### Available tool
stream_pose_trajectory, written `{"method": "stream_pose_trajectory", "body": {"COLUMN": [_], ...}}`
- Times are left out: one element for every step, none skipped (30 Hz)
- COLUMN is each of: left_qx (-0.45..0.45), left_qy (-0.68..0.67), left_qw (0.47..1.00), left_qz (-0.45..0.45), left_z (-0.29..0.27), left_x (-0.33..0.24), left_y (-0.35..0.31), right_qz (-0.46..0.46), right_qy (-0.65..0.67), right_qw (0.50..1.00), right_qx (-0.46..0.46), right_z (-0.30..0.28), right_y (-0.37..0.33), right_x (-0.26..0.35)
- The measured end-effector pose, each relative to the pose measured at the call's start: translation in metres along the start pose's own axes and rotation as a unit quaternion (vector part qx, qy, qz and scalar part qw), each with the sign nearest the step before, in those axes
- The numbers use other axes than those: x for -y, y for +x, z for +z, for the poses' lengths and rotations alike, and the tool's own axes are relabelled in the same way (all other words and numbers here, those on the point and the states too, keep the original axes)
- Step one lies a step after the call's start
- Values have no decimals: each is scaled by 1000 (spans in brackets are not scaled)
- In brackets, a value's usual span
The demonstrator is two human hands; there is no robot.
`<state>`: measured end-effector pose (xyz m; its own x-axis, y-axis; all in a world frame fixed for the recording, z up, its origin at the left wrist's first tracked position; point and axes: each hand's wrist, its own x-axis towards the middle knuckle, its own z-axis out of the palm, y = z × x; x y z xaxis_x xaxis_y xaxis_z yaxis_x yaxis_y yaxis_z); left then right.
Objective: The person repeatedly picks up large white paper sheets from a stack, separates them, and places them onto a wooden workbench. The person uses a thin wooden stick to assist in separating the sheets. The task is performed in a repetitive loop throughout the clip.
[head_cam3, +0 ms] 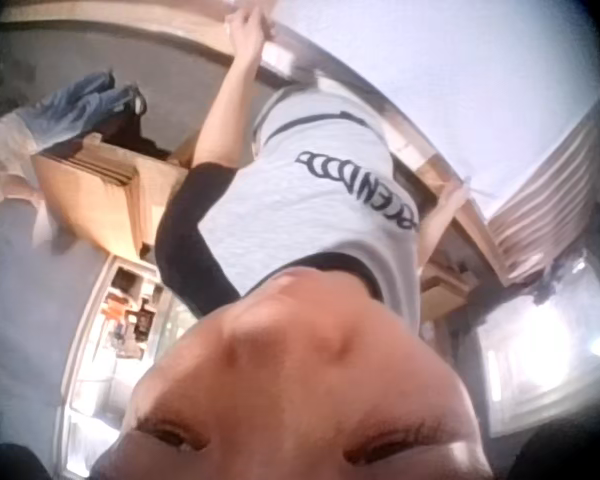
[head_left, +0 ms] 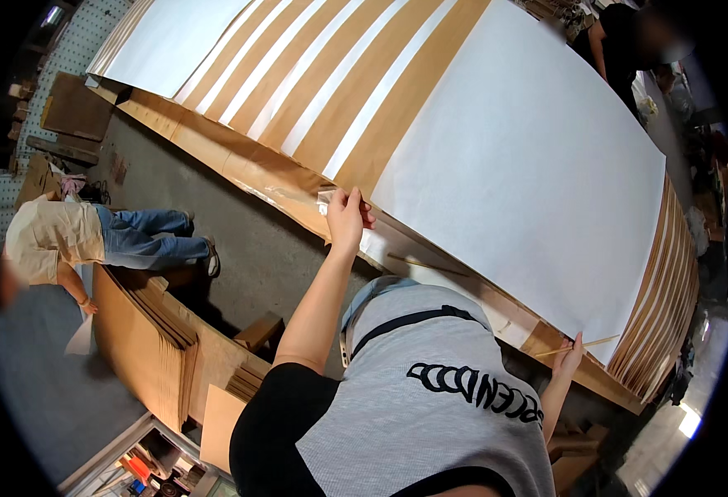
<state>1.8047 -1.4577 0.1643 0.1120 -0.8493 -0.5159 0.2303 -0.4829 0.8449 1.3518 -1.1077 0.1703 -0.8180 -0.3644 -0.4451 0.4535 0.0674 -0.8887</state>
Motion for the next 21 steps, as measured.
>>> {"method": "stream_pose_trajectory", "body": {"left_qx": [-3,-12,-20,-29,-32,-36,-39,-36,-33,-30,-29,-26,-24,-25,-26,-26,-23,-20,-16,-11,-7], "left_qy": [-6,-8,-9,-9,-4,1,7,6,6,6,-3,-12,-21,-20,-18,-16,-17,-17,-17,-20,-22], "left_qw": [1000,1000,1000,1000,999,999,999,999,999,1000,1000,999,999,999,999,999,999,999,999,999,999], "left_qz": [-4,-3,-4,-4,0,4,9,7,3,0,-8,-16,-24,-26,-29,-31,-33,-35,-38,-39,-40], "left_z": [1,3,5,6,7,7,6,5,2,0,-1,1,2,3,3,4,5,5,4,2,0], "left_x": [1,2,2,3,3,3,3,3,4,5,5,4,3,2,1,1,1,0,0,1,1], "left_y": [1,2,2,3,3,4,4,5,7,8,7,8,7,7,7,6,6,6,5,5,6], "right_qz": [-3,-4,-5,-5,-2,2,6,2,-2,-5,-5,-6,-7,-8,-8,-8,-8,-7,-6,-12,-6], "right_qy": [5,4,3,3,-1,-5,-8,-15,-22,-29,-32,-33,-33,-37,-41,-45,-44,-43,-43,-39,-40], "right_qw": [1000,1000,1000,1000,1000,1000,1000,1000,1000,999,999,999,999,999,999,999,999,999,998,999,999], "right_qx": [6,2,-3,-8,-11,-13,-15,-15,-17,-18,-17,-17,-18,-17,-17,-18,-24,-31,-38,-29,-35], "right_z": [7,9,10,8,4,2,-1,-4,-1,0,-2,-5,-8,-11,-12,-12,-12,-5,1,4,5], "right_y": [-3,-2,-2,-3,-1,2,3,5,4,3,3,5,7,9,9,9,8,4,1,1,1], "right_x": [2,3,3,3,2,1,1,0,0,0,-1,-2,-2,-3,-3,-4,-4,-2,0,1,1]}}
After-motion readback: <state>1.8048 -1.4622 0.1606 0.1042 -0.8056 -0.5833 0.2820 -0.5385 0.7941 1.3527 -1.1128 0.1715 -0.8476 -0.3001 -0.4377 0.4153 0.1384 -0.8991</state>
